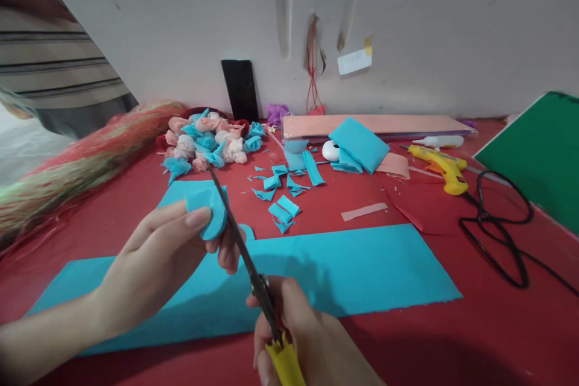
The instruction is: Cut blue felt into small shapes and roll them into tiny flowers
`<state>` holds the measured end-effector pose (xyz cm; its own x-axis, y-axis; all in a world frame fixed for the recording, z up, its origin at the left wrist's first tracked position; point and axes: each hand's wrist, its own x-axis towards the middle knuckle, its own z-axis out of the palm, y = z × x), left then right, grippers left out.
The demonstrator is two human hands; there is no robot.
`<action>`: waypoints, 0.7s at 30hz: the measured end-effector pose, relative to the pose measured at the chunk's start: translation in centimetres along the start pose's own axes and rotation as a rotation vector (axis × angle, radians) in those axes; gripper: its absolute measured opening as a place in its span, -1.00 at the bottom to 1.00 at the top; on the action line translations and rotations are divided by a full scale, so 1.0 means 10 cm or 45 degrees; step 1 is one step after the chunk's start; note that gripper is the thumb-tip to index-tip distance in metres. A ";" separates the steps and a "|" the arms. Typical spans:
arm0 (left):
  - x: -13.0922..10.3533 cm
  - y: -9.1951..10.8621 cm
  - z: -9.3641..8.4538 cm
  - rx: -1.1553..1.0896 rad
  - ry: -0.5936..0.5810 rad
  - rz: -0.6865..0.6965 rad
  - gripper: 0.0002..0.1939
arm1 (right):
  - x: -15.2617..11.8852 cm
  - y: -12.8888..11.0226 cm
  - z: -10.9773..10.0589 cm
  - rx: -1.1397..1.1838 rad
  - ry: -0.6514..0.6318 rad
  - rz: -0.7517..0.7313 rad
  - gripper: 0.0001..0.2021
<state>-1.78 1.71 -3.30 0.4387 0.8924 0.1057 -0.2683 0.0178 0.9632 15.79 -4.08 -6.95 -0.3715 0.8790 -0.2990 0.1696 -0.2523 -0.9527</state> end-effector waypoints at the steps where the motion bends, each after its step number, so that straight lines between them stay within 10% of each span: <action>1: 0.00 -0.01 0.00 0.008 0.005 -0.002 -0.71 | 0.00 0.01 0.01 -0.013 0.010 0.007 -0.78; 21: -0.08 -0.07 0.06 0.018 -0.106 -0.016 -0.72 | 0.00 0.10 0.05 -0.141 0.092 -0.044 -0.81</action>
<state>-1.40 0.73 -3.95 0.5121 0.8514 0.1132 -0.2503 0.0219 0.9679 15.53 -4.57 -7.96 -0.3127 0.9143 -0.2576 0.2594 -0.1787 -0.9491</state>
